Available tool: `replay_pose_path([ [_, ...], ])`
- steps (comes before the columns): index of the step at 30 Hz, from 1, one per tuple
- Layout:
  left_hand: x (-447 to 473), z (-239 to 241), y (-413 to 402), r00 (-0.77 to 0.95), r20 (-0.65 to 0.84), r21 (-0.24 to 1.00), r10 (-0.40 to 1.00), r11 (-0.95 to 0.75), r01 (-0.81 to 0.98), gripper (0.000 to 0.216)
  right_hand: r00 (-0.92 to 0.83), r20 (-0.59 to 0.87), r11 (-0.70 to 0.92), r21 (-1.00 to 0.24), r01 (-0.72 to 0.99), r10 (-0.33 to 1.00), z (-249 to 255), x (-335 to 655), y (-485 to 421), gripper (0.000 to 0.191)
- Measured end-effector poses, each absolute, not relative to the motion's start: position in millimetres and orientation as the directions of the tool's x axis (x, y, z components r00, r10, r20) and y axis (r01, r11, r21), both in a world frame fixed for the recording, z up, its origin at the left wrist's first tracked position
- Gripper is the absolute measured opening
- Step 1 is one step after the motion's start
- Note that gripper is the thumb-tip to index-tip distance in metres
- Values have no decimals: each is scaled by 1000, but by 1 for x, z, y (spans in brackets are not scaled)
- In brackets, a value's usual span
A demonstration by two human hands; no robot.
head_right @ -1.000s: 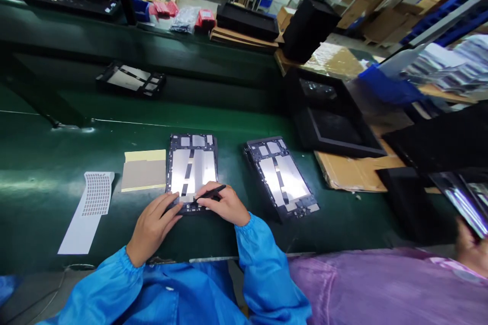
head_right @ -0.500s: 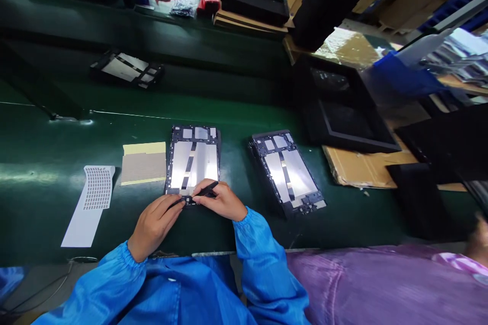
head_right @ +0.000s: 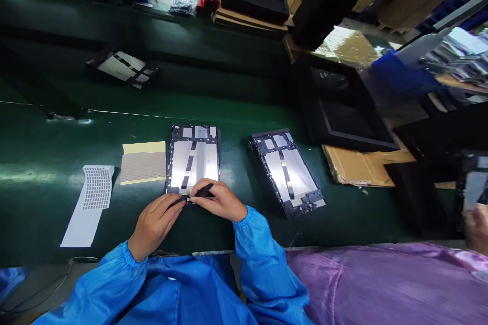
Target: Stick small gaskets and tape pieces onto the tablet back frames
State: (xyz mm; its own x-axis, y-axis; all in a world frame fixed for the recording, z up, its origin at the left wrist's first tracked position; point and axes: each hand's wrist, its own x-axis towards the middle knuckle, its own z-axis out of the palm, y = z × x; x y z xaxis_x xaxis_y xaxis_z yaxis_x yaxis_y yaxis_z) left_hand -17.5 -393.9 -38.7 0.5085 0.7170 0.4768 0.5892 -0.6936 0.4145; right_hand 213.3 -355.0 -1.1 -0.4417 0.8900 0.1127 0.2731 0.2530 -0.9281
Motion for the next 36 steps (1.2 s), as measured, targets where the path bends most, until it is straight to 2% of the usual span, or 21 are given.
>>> replay_pose_path([
  [4, -18, -39, -395, 502, 464, 420, 730, -680, 600, 29, -500, 140, 338, -881, 331, 855, 8, 211, -356, 13],
  [7, -17, -36, -393, 504, 461, 418, 730, -680, 603, 26, -497, 130, 324, -888, 327, 858, 10, 212, -355, 13],
  [9, -16, -34, -392, 502, 464, 417, 730, -680, 603, 24, -423, 107, 247, -924, 293, 900, 10, 214, -352, 16],
  [12, -14, -31, -392, 509, 480, 403, 715, -695, 595, 21, -220, 62, 110, -971, 211, 974, 10, 214, -341, 24],
  [16, -10, -29, -397, 509, 468, 386, 723, -685, 618, 22, -91, 42, 53, -992, 119, 995, 10, 199, -310, 32],
  [21, -19, -25, -383, 394, 459, 507, 796, -599, 619, 19, -199, 36, 45, -998, 37, 979, 1, 151, -258, 35],
  [25, -38, -28, -352, 159, 432, 413, 888, -351, 840, 27, -352, 26, 45, -998, 48, 936, -12, 115, -224, 34],
  [27, -45, -34, -341, 111, 407, 358, 907, -270, 894, 28, -404, 21, 58, -995, 78, 914, -18, 103, -213, 34],
  [36, -45, -38, -339, 86, 316, 325, 945, -193, 926, 28, -411, 96, 207, -950, 235, 907, -30, 95, -207, 18],
])
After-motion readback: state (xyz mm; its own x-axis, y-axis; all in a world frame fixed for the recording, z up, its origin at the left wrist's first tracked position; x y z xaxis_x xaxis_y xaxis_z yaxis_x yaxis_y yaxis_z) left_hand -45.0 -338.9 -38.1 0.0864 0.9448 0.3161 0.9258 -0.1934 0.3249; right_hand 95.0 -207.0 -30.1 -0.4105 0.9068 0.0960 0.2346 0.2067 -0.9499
